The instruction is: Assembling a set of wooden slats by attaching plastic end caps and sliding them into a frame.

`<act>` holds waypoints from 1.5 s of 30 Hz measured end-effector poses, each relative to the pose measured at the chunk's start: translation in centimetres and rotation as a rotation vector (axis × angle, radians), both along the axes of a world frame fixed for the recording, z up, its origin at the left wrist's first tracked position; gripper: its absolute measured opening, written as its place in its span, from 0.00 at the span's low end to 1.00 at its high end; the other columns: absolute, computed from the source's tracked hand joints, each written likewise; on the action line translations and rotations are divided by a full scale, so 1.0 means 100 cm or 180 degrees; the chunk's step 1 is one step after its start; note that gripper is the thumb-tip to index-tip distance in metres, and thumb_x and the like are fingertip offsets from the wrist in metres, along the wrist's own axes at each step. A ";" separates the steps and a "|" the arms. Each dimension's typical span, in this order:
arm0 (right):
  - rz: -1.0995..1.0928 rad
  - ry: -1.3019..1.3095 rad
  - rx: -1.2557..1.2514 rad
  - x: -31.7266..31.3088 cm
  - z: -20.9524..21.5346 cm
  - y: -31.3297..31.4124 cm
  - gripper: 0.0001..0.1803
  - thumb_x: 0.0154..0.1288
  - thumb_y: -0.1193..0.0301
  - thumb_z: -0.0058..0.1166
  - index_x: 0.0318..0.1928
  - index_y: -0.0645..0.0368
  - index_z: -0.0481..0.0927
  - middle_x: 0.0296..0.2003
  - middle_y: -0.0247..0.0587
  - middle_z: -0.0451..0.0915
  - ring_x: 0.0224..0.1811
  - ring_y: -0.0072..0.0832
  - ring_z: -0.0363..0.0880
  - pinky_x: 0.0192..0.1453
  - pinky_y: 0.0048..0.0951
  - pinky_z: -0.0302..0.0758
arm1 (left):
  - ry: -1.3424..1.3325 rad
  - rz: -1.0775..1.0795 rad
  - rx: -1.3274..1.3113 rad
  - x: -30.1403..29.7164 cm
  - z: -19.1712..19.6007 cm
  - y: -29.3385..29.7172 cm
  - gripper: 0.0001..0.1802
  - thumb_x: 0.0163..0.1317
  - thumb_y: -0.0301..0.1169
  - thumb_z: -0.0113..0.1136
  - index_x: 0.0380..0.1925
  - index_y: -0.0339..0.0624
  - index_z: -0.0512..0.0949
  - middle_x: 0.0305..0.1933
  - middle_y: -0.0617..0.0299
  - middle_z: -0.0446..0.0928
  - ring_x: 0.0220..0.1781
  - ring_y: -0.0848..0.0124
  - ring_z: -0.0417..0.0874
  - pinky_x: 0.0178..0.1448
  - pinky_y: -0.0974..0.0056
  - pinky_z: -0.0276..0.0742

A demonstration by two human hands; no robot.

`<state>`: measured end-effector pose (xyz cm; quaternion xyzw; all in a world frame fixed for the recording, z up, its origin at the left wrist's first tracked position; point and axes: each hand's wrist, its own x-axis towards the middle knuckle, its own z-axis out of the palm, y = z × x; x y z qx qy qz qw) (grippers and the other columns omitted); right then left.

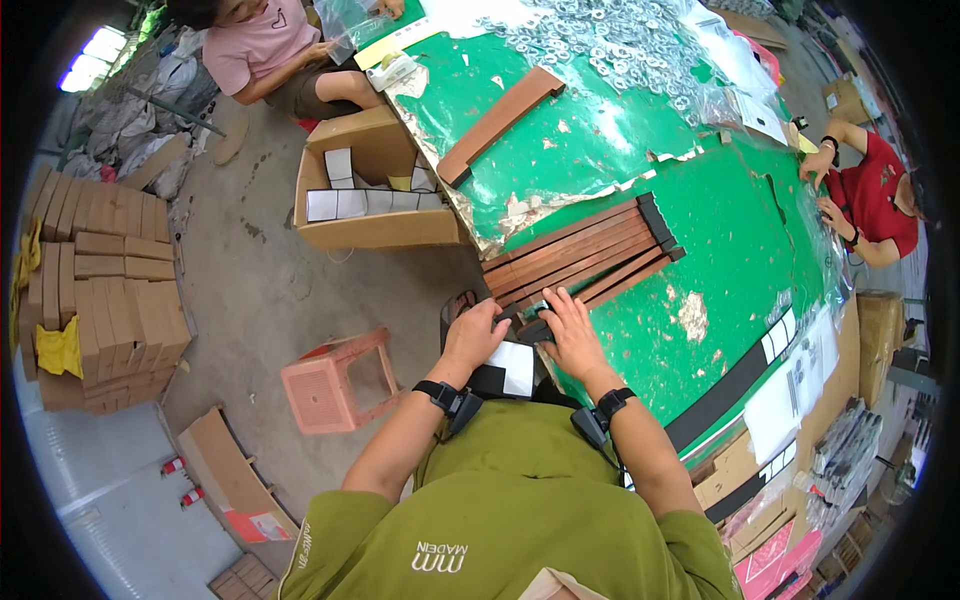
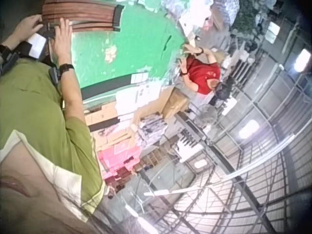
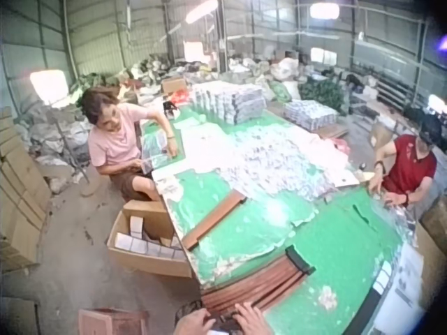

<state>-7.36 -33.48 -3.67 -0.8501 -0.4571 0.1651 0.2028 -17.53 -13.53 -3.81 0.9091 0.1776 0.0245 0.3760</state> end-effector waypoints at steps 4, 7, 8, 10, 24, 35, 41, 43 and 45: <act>-0.0055 0.0013 0.0081 -0.001 -0.005 -0.001 0.29 0.52 0.71 0.66 0.57 0.57 0.72 0.73 0.41 0.56 0.77 0.41 0.49 0.79 0.46 0.49 | -0.0116 -0.0043 0.0390 0.001 0.014 -0.014 0.13 0.57 0.35 0.67 0.38 0.43 0.78 0.40 0.56 0.79 0.34 0.54 0.82 0.38 0.54 0.79; -0.0077 -0.0001 0.0092 0.000 -0.005 -0.001 0.29 0.51 0.72 0.65 0.56 0.57 0.72 0.73 0.41 0.56 0.77 0.41 0.49 0.79 0.46 0.50 | -0.0077 -0.0007 0.0598 0.009 0.013 -0.019 0.12 0.57 0.36 0.68 0.38 0.45 0.80 0.41 0.59 0.77 0.34 0.56 0.82 0.38 0.56 0.79; -0.0051 0.0002 0.0092 0.000 -0.004 -0.002 0.29 0.51 0.72 0.65 0.55 0.57 0.73 0.73 0.41 0.56 0.77 0.42 0.49 0.79 0.46 0.50 | -0.0016 -0.0004 0.0668 0.012 0.011 -0.018 0.12 0.56 0.36 0.68 0.38 0.47 0.81 0.40 0.60 0.76 0.34 0.57 0.82 0.37 0.56 0.80; -0.0038 0.0005 0.0090 0.000 -0.003 -0.002 0.28 0.51 0.73 0.64 0.55 0.57 0.73 0.73 0.41 0.56 0.77 0.42 0.49 0.79 0.46 0.50 | 0.0019 -0.0016 0.0676 0.015 0.006 -0.017 0.12 0.56 0.36 0.68 0.38 0.47 0.81 0.39 0.60 0.76 0.35 0.57 0.82 0.37 0.56 0.80; 0.0040 -0.0034 -0.0047 0.000 -0.007 -0.002 0.28 0.52 0.73 0.63 0.56 0.57 0.73 0.74 0.40 0.54 0.78 0.41 0.46 0.79 0.45 0.48 | -0.0382 -0.0242 0.1048 0.013 -0.009 -0.015 0.11 0.57 0.36 0.66 0.38 0.46 0.82 0.36 0.61 0.75 0.30 0.60 0.82 0.33 0.59 0.79; 0.0071 -0.0050 -0.0131 0.001 -0.011 -0.001 0.28 0.54 0.73 0.61 0.58 0.56 0.72 0.75 0.40 0.52 0.79 0.40 0.46 0.80 0.45 0.47 | -0.0478 -0.0128 0.1045 0.013 -0.009 -0.015 0.10 0.56 0.35 0.67 0.36 0.46 0.83 0.34 0.63 0.76 0.31 0.61 0.82 0.33 0.61 0.79; 0.0087 -0.0061 -0.0203 0.001 -0.010 -0.002 0.30 0.55 0.73 0.60 0.61 0.54 0.71 0.75 0.39 0.52 0.79 0.40 0.46 0.80 0.44 0.47 | -0.0439 -0.0143 0.1087 0.014 -0.009 -0.015 0.10 0.56 0.35 0.68 0.36 0.46 0.82 0.34 0.62 0.76 0.31 0.61 0.82 0.33 0.60 0.79; 0.0073 -0.0052 -0.0186 0.001 -0.010 -0.001 0.31 0.55 0.73 0.60 0.63 0.52 0.71 0.75 0.39 0.53 0.78 0.40 0.46 0.80 0.45 0.48 | -0.0476 -0.0158 0.1111 0.014 -0.010 -0.014 0.10 0.55 0.35 0.67 0.36 0.46 0.82 0.34 0.62 0.75 0.30 0.61 0.82 0.32 0.60 0.79; 0.0024 -0.0187 0.0033 0.000 -0.008 0.000 0.36 0.56 0.76 0.57 0.67 0.41 0.69 0.74 0.39 0.54 0.77 0.41 0.50 0.78 0.47 0.50 | -0.0513 -0.0174 0.1130 0.015 -0.010 -0.013 0.10 0.55 0.36 0.67 0.36 0.46 0.83 0.33 0.62 0.75 0.29 0.61 0.82 0.32 0.60 0.79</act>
